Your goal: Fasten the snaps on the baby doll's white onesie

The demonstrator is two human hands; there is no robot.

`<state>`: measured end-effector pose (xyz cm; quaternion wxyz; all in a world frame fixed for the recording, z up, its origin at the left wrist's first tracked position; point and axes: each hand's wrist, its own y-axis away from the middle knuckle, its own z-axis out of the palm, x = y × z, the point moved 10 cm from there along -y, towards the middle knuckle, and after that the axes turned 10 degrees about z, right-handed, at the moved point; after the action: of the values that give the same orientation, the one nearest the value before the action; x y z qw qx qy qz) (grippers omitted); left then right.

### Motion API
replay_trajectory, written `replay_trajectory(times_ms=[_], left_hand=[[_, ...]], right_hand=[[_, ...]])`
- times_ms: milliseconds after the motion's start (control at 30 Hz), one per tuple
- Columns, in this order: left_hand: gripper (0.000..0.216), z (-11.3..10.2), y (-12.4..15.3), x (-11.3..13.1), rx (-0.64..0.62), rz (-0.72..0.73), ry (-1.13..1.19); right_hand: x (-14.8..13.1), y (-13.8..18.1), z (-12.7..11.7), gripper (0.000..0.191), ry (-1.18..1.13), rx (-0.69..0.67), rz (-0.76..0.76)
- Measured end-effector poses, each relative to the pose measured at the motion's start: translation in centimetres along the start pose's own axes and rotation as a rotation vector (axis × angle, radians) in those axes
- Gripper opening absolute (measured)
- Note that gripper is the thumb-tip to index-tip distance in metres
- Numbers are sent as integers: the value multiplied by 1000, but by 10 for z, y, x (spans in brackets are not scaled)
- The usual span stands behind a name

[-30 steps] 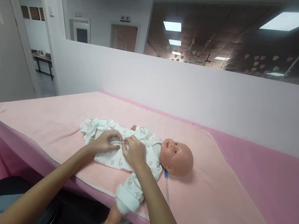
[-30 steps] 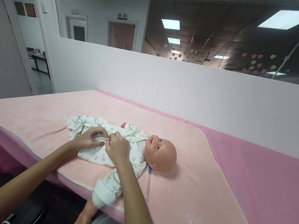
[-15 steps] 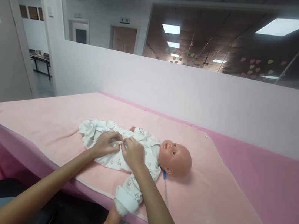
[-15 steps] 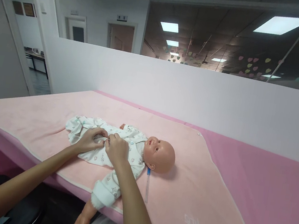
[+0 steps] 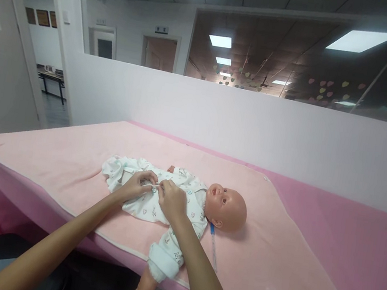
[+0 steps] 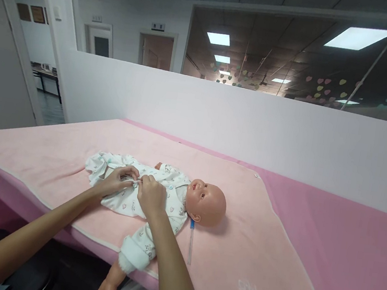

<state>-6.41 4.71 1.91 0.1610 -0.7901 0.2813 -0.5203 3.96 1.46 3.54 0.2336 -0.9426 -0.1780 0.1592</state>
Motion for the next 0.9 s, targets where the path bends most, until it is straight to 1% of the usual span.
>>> replay_trajectory(times_ms=[133, 233, 333, 433, 500, 567, 633, 733, 800, 833, 900], left_hand=[[16, 2, 0, 4, -31, 8, 40], [16, 1, 1, 4, -42, 7, 44], [14, -1, 1, 5, -28, 35, 25], [13, -1, 1, 8, -36, 76, -37], [13, 2, 3, 10, -62, 83, -121], [14, 4, 4, 13, -94, 82, -208], [16, 5, 3, 18, -128, 66, -260], [18, 5, -12, 32, -131, 30, -241], [20, 8, -32, 49, -95, 46, -203], [21, 13, -44, 59, -74, 70, -186], [22, 31, -66, 74, -72, 119, -134]], right_hand=[[0, -1, -5, 19, -41, -17, 26], [2, 8, -24, 17, -142, -2, 45], [15, 38, -55, 23, -248, 70, 91], [53, 91, -85, 25, -258, 242, 260], [83, 132, -98, 25, -170, 358, 411], [102, 163, -97, 27, 2, 371, 498], [112, 182, -93, 27, 142, 348, 540], [112, 190, -86, 17, 235, 294, 533], [109, 188, -86, 18, 278, 254, 537], [109, 187, -88, 20, 306, 237, 550], [110, 186, -96, 21, 352, 215, 593]])
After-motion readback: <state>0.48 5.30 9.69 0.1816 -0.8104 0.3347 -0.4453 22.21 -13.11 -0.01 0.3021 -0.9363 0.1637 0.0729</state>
